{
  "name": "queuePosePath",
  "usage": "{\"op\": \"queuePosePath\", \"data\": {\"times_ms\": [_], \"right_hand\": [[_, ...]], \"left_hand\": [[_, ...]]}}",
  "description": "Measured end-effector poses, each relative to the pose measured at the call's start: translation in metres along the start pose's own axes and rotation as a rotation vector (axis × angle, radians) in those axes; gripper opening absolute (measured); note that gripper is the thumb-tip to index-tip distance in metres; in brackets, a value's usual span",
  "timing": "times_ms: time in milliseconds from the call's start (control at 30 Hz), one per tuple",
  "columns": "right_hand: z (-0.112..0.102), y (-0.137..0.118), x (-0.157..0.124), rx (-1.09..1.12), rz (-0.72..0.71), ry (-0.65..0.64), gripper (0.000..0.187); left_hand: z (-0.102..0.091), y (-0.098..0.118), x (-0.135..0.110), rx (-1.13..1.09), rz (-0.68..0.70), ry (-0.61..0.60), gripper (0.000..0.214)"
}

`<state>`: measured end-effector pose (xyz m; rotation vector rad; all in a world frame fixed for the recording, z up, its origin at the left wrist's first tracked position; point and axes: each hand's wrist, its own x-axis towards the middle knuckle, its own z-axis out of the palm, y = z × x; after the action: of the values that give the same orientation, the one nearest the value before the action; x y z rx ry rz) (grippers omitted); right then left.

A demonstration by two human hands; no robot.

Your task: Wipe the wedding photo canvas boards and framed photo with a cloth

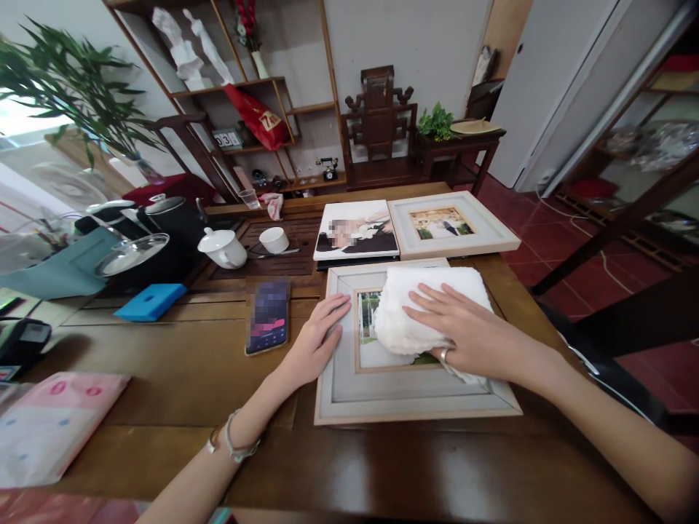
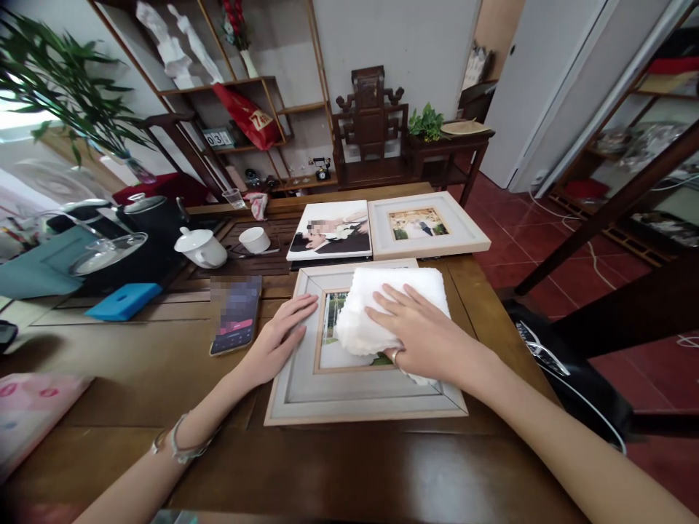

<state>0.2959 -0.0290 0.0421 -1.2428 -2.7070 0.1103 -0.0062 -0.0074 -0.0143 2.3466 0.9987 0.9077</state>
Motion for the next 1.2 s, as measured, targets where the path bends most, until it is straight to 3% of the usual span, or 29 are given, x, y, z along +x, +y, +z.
{"op": "queuePosePath", "data": {"times_ms": [100, 267, 367, 467, 567, 667, 767, 867, 1067, 1133, 1200], "right_hand": [[-0.001, 0.01, -0.001, 0.007, 0.019, 0.015, 0.063], [0.005, 0.041, 0.023, -0.124, 0.176, 0.21, 0.058], [0.007, 0.045, 0.034, -0.14, 0.199, 0.157, 0.054], [-0.001, 0.021, 0.022, -0.158, 0.146, 0.013, 0.049], [-0.014, -0.023, -0.014, -0.17, 0.041, -0.088, 0.045], [-0.022, -0.067, -0.05, -0.119, -0.098, -0.044, 0.054], [-0.02, -0.087, -0.057, -0.037, -0.13, 0.006, 0.059], [-0.009, -0.072, -0.031, 0.003, -0.034, -0.018, 0.059], [0.011, 0.007, 0.032, -0.112, 0.161, 0.104, 0.06], [0.008, 0.013, 0.038, -0.135, 0.171, 0.113, 0.055], [0.002, -0.003, 0.031, -0.16, 0.165, 0.06, 0.047]], "left_hand": [[0.0, -0.001, 0.0, 0.001, -0.006, 0.002, 0.043], [-0.001, 0.0, 0.001, -0.007, -0.012, -0.006, 0.043], [-0.002, 0.001, 0.001, -0.014, -0.025, -0.01, 0.042], [-0.002, 0.002, 0.001, -0.012, -0.031, -0.013, 0.042], [-0.001, 0.002, 0.001, -0.003, -0.017, -0.007, 0.042], [0.001, 0.002, 0.001, 0.01, -0.005, -0.004, 0.043], [0.001, 0.002, 0.001, 0.026, -0.009, -0.006, 0.042], [0.0, 0.002, 0.001, 0.029, -0.008, -0.013, 0.043], [-0.001, 0.004, 0.0, 0.005, -0.004, -0.005, 0.043], [-0.001, 0.004, 0.0, 0.0, -0.01, -0.004, 0.042], [-0.001, 0.004, 0.0, -0.004, -0.013, -0.003, 0.042]]}}
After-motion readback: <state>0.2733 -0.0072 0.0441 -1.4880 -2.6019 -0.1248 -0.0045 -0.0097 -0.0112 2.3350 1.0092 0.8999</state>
